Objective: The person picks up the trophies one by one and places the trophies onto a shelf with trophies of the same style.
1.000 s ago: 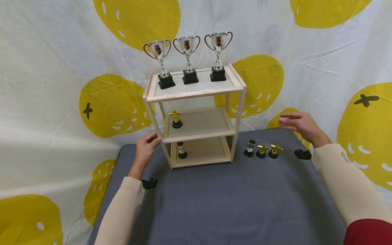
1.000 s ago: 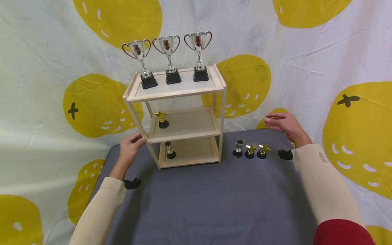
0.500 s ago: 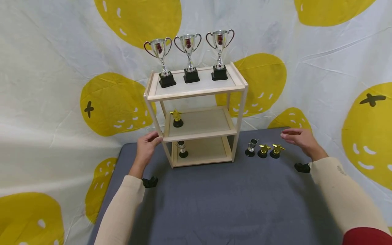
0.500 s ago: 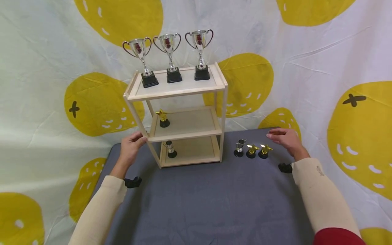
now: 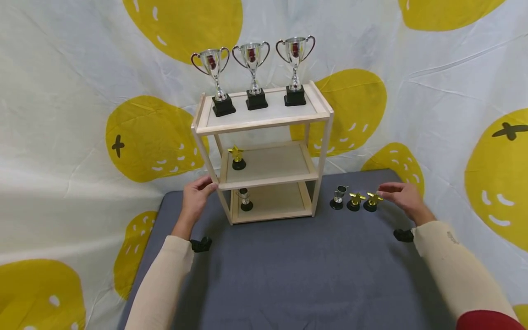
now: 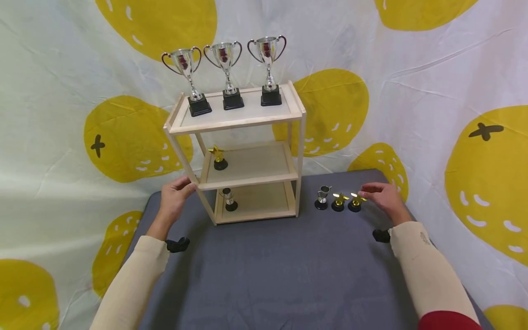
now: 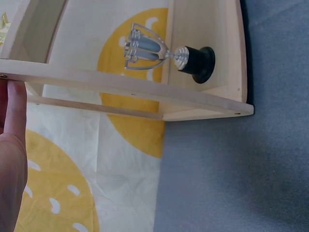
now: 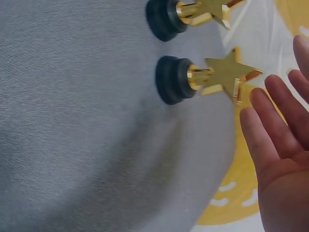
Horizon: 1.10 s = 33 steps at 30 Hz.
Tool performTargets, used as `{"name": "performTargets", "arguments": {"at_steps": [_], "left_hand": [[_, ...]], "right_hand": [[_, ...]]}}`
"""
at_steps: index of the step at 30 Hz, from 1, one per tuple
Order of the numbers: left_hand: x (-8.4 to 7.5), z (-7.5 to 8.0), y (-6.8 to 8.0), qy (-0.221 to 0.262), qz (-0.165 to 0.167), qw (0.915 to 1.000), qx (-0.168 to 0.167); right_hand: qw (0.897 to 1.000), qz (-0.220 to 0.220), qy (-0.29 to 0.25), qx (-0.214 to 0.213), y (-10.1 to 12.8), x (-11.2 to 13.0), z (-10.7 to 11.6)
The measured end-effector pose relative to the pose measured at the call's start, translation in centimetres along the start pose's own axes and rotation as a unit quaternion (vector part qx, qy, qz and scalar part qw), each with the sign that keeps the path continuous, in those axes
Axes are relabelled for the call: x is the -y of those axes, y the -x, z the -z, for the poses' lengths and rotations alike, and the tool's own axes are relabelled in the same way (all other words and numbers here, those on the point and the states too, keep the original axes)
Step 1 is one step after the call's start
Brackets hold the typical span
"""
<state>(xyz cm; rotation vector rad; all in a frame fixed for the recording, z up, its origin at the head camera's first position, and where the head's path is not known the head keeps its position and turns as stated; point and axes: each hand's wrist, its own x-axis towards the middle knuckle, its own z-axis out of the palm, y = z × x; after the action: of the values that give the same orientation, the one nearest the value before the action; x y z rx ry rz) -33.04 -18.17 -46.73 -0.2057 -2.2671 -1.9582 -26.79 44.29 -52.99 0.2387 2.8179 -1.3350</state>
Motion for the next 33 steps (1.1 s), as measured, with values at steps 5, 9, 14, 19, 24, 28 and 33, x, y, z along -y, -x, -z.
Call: {"name": "performTargets", "arguments": {"at_steps": [5,9,14,19,24,28,33], "left_hand": [[-0.1,-0.1,0.0,0.0,-0.008,1.0,0.0],[0.0,-0.1,-0.1,0.007,-0.009,0.9999,0.002],[0.0,-0.1,-0.1,0.008,-0.006,0.9999,-0.004],[0.1,-0.1,0.0,-0.002,-0.006,1.0,-0.005],[0.1,-0.1,-0.1,-0.008,-0.007,0.9999,-0.004],[0.1,-0.2,-0.1,-0.001,-0.009,0.9999,-0.006],[0.0,-0.2,-0.1,0.004,-0.01,0.9999,-0.009]], "right_hand": [[0.999,0.008,0.027,-0.017,0.3,-0.6,-1.2],[0.998,0.022,0.029,-0.042,0.1,-1.5,-1.9],[0.997,0.028,0.04,-0.067,-0.2,-2.1,-2.6],[0.997,0.014,0.036,-0.074,-0.4,-2.3,-3.1],[0.996,0.018,0.038,-0.081,-0.6,-2.5,-3.2],[0.994,0.024,0.048,-0.093,-0.6,-2.7,-3.4],[0.99,0.042,0.067,-0.116,-0.7,-2.9,-3.8]]}}
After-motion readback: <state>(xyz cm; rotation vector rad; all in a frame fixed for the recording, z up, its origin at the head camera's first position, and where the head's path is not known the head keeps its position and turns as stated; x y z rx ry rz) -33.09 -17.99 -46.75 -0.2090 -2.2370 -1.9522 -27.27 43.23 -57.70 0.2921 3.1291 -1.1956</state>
